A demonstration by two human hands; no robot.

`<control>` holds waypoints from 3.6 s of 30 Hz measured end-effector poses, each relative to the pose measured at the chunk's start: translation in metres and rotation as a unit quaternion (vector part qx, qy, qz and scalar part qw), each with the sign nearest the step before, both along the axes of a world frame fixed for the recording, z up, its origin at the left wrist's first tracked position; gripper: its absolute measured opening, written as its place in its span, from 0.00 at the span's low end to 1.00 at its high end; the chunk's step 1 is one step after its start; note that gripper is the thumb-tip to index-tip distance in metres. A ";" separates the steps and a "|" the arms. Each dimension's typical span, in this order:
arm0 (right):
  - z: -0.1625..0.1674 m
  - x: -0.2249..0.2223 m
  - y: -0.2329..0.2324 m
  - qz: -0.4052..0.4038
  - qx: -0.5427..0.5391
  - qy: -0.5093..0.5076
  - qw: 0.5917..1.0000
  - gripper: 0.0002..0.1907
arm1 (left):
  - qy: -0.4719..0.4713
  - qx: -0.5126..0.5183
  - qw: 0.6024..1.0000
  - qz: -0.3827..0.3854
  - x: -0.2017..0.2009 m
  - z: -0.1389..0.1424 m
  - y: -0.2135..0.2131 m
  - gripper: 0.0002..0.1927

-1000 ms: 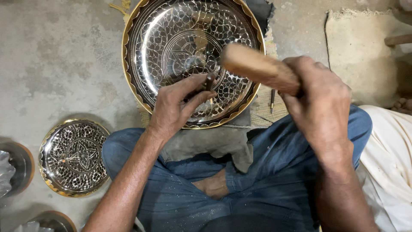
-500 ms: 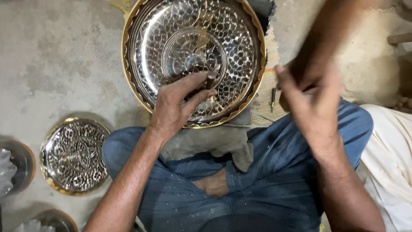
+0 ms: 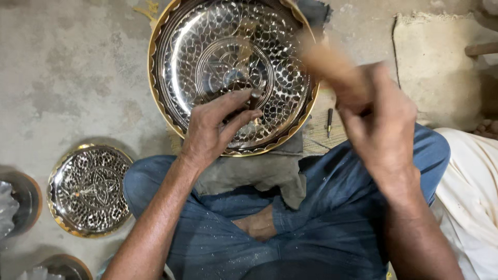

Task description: The person sits cross-legged and uses a wooden mallet and metal punch to emboss a decorative pattern into a silver-colored metal plate. The hands repeatedly strike the punch to create a textured design on the plate's surface.

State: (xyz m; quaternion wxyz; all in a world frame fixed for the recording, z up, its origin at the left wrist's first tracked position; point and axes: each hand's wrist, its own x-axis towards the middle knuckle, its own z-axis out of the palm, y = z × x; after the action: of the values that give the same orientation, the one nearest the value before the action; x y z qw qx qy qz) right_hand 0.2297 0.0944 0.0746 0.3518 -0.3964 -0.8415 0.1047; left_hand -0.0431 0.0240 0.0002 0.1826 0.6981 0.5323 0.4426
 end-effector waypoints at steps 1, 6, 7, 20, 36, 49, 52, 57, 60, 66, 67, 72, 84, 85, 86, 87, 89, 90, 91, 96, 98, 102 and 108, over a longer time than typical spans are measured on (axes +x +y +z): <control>0.001 -0.002 -0.001 -0.004 -0.061 0.033 0.998 0.16 | -0.005 -0.014 1.000 0.006 0.000 0.000 -0.002 0.20; 0.003 0.002 0.002 0.003 0.023 -0.303 0.953 0.19 | -0.009 -0.016 1.000 0.007 0.000 -0.001 -0.001 0.21; 0.001 0.003 0.002 -0.002 0.000 -0.222 0.975 0.17 | -0.007 -0.016 1.000 0.007 0.000 -0.001 -0.001 0.20; -0.008 0.004 -0.001 0.015 -0.018 -0.148 0.989 0.17 | -0.012 -0.035 0.999 0.008 0.001 0.001 0.001 0.20; -0.003 -0.004 -0.003 0.013 -0.049 -0.183 0.982 0.15 | -0.009 -0.022 1.000 0.009 0.002 0.001 0.001 0.21; -0.023 0.003 -0.003 -0.002 -0.024 -0.004 1.000 0.13 | -0.016 -0.031 0.999 0.022 0.000 -0.002 0.002 0.20; -0.025 -0.002 -0.007 -0.037 -0.088 0.210 0.973 0.07 | 0.000 -0.016 1.000 0.027 0.001 -0.004 0.001 0.20; -0.006 0.001 0.006 -0.008 -0.012 -0.341 0.940 0.11 | 0.015 -0.006 1.000 0.018 0.001 -0.003 0.002 0.19; 0.000 -0.002 0.004 0.016 0.119 -0.151 0.981 0.19 | 0.009 -0.036 0.999 0.035 0.001 -0.002 0.002 0.20; -0.002 -0.004 -0.001 -0.003 0.023 -0.262 0.965 0.18 | 0.031 0.023 0.999 0.012 0.001 -0.001 0.002 0.19; -0.002 -0.002 -0.001 -0.005 0.014 -0.212 0.977 0.18 | 0.016 -0.005 1.000 0.020 0.001 -0.001 0.001 0.20; -0.002 -0.003 -0.004 -0.018 -0.212 0.110 0.971 0.20 | -0.014 0.004 1.000 0.015 0.000 -0.002 0.001 0.20; -0.008 -0.005 -0.003 -0.006 -0.070 -0.267 0.961 0.14 | 0.000 -0.034 0.999 0.023 0.000 -0.003 0.000 0.20; -0.009 -0.003 -0.002 0.001 -0.099 -0.157 0.983 0.14 | -0.004 -0.028 0.999 0.019 -0.001 -0.004 0.001 0.20; -0.011 -0.003 -0.002 0.012 -0.129 -0.046 0.991 0.14 | -0.010 -0.025 0.999 0.018 -0.002 -0.004 0.001 0.20; -0.012 -0.002 -0.002 0.024 -0.160 0.064 0.985 0.15 | -0.016 -0.024 0.999 0.018 -0.002 -0.004 0.000 0.20; -0.013 0.000 -0.003 0.013 -0.079 -0.131 0.988 0.14 | 0.028 0.014 0.999 0.026 -0.002 -0.004 -0.001 0.20; -0.013 0.000 -0.003 0.002 -0.034 -0.224 0.974 0.14 | 0.052 0.038 0.998 0.026 -0.003 -0.004 0.000 0.20; -0.013 0.000 -0.003 0.013 -0.038 -0.168 0.985 0.15 | 0.034 0.018 0.999 0.023 -0.003 -0.004 0.000 0.20; -0.010 0.000 -0.007 0.010 -0.065 -0.130 0.989 0.19 | -0.029 -0.035 0.999 0.006 -0.001 -0.002 -0.001 0.19; -0.007 0.000 -0.009 0.014 -0.048 -0.119 0.992 0.20 | -0.004 -0.013 1.000 0.014 -0.001 0.001 -0.001 0.19; -0.003 -0.001 -0.014 0.015 -0.063 -0.103 0.993 0.22 | -0.003 -0.025 1.000 0.012 -0.001 0.005 -0.001 0.20; -0.003 -0.004 -0.017 -0.008 -0.051 -0.133 0.990 0.22 | -0.023 -0.050 0.998 0.013 -0.001 0.006 -0.004 0.20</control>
State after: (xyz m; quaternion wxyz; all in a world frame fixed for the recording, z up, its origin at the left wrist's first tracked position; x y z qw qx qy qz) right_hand 0.2258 0.0772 0.0719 0.2169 -0.4305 -0.8714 0.0911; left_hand -0.0437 0.0199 0.0060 0.2237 0.6705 0.5585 0.4341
